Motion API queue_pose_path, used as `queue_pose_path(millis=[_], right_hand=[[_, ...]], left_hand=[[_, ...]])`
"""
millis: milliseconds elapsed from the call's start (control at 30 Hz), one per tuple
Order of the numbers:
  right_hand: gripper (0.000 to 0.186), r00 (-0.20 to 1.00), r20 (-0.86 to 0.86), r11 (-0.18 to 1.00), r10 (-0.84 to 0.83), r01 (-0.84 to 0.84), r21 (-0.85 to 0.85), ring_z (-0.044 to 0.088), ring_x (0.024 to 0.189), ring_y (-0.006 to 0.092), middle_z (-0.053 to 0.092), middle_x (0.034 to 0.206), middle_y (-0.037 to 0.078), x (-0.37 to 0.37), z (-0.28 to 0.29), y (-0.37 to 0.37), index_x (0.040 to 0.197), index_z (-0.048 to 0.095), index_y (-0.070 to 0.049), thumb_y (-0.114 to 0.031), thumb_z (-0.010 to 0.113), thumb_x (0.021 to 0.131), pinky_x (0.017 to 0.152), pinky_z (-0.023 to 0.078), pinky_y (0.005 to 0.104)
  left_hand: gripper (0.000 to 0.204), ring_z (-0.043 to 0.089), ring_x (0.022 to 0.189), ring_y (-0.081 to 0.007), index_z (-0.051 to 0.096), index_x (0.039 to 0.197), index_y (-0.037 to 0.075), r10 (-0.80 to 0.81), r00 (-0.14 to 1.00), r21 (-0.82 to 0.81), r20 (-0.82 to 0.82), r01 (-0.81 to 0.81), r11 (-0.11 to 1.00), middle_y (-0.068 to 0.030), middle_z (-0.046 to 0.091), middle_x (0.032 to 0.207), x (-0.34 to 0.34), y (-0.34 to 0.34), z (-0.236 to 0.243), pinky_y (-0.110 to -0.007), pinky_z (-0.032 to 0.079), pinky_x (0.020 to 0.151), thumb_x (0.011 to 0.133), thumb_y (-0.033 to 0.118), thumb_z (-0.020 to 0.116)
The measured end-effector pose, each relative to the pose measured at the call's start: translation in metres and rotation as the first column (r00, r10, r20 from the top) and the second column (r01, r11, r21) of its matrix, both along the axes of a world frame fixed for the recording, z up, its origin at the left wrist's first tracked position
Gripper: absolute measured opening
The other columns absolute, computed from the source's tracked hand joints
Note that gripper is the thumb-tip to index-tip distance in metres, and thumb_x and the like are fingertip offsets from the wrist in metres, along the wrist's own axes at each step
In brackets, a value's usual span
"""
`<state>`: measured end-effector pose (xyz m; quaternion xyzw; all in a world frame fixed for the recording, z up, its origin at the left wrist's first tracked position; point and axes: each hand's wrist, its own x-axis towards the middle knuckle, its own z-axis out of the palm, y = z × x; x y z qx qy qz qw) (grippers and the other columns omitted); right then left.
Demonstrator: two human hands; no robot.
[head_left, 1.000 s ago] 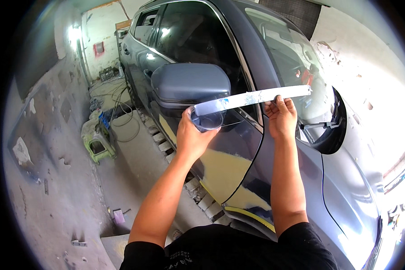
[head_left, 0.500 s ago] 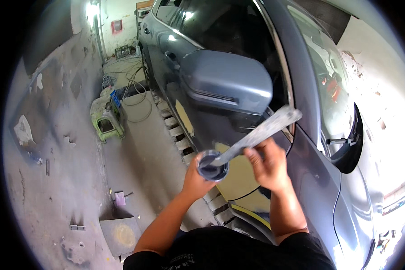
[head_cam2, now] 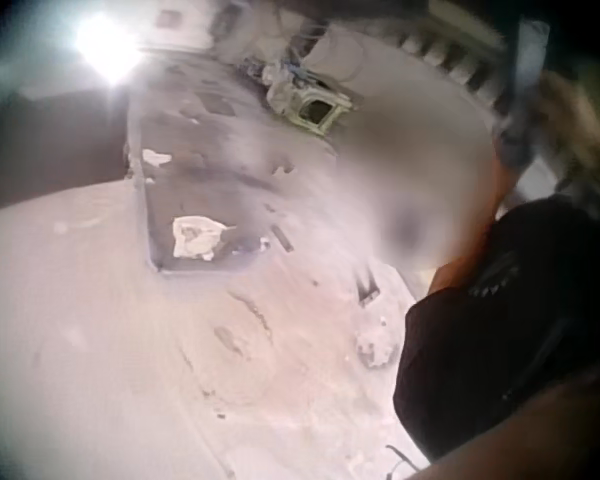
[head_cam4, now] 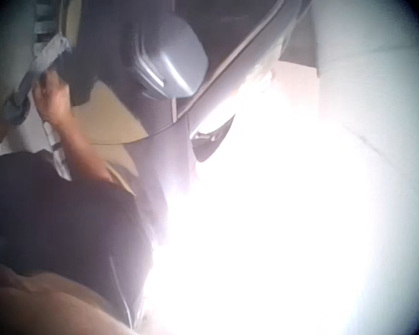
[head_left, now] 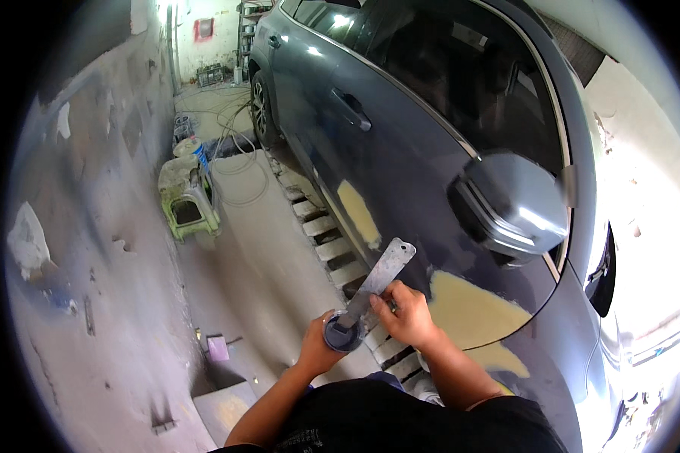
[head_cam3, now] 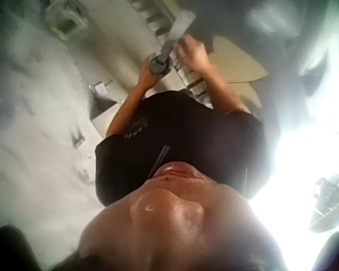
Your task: The person mixes a gray paste in a small container with a metal spatula, then applies the paste to the hood and side panels of a gray car. The person wipes the hood with a purple cloth and continues spreading the paste over sanded areas on the car body.
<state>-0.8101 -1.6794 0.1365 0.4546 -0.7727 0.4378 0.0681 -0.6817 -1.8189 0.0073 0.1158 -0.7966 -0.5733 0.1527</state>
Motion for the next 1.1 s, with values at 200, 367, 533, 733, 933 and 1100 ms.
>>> queue_pose_path(millis=[200, 367, 533, 733, 933, 1100], right_hand=[[0.02, 0.992, 0.057, 0.993, -0.115, 0.114, 0.021, 0.063, 0.058, 0.0218, 0.064, 0.07, 0.012, -0.019, -0.001, -0.076, 0.084, 0.058, 0.001, -0.013, 0.072, 0.084, 0.052, 0.048, 0.0317], [0.02, 0.981, 0.074, 0.983, -0.178, 0.174, 0.055, 0.066, 0.063, 0.0262, 0.065, 0.074, 0.015, -0.065, -0.004, -0.129, 0.088, 0.06, 0.001, -0.014, 0.073, 0.084, 0.057, 0.051, 0.0345], [0.021, 0.986, 0.033, 0.986, -0.165, 0.165, 0.005, 0.067, 0.065, 0.0272, 0.066, 0.075, 0.015, -0.139, -0.026, -0.194, 0.093, 0.06, 0.001, -0.014, 0.073, 0.085, 0.058, 0.052, 0.0348], [0.021, 0.968, 0.087, 0.972, -0.234, 0.236, -0.013, 0.068, 0.065, 0.026, 0.066, 0.073, 0.015, -0.234, -0.017, -0.267, 0.093, 0.06, 0.0, -0.014, 0.073, 0.084, 0.058, 0.052, 0.0345], [0.023, 0.911, 0.116, 0.911, -0.396, 0.405, -0.072, 0.068, 0.065, 0.0243, 0.066, 0.074, 0.016, -0.316, 0.01, -0.315, 0.089, 0.058, 0.001, -0.014, 0.074, 0.083, 0.06, 0.053, 0.0334], [0.021, 0.783, 0.158, 0.772, -0.601, 0.62, -0.14, 0.067, 0.067, 0.0181, 0.067, 0.076, 0.013, -0.374, 0.025, -0.357, 0.089, 0.056, 0.002, -0.011, 0.072, 0.085, 0.061, 0.052, 0.0297]], left_hand=[[0.087, 0.056, 0.118, -0.0325, 0.044, 0.135, 0.003, 0.066, 0.996, -0.104, -0.061, -0.073, 0.992, -0.0177, 0.056, 0.126, -0.019, -0.078, -0.033, -0.04, 0.045, 0.099, 0.062, 0.019, 0.088], [0.086, 0.056, 0.116, -0.0325, 0.044, 0.133, 0.002, 0.041, 0.996, -0.125, -0.08, -0.051, 0.991, -0.0174, 0.056, 0.124, -0.072, -0.135, -0.041, -0.041, 0.045, 0.099, 0.06, 0.018, 0.088], [0.086, 0.056, 0.116, -0.0332, 0.045, 0.132, 0.002, 0.011, 0.997, -0.158, -0.081, -0.024, 0.987, -0.0176, 0.055, 0.124, -0.143, -0.209, -0.046, -0.041, 0.044, 0.099, 0.06, 0.018, 0.089], [0.087, 0.054, 0.116, -0.0377, 0.045, 0.134, 0.003, 0.047, 0.996, -0.226, -0.079, -0.064, 0.972, -0.0198, 0.055, 0.123, -0.245, -0.29, -0.035, -0.043, 0.045, 0.097, 0.061, 0.02, 0.087], [0.089, 0.051, 0.122, -0.0331, 0.042, 0.134, 0.002, -0.134, 0.987, -0.275, -0.09, 0.105, 0.956, -0.0177, 0.049, 0.134, -0.36, -0.359, 0.008, -0.041, 0.041, 0.104, 0.06, 0.018, 0.089], [0.054, 0.061, 0.103, -0.0355, 0.058, 0.114, 0.004, -0.212, 0.893, -0.055, -0.396, 0.208, 0.977, -0.0158, 0.064, 0.108, -0.457, -0.409, 0.059, -0.04, 0.046, 0.09, 0.063, 0.004, 0.078]])
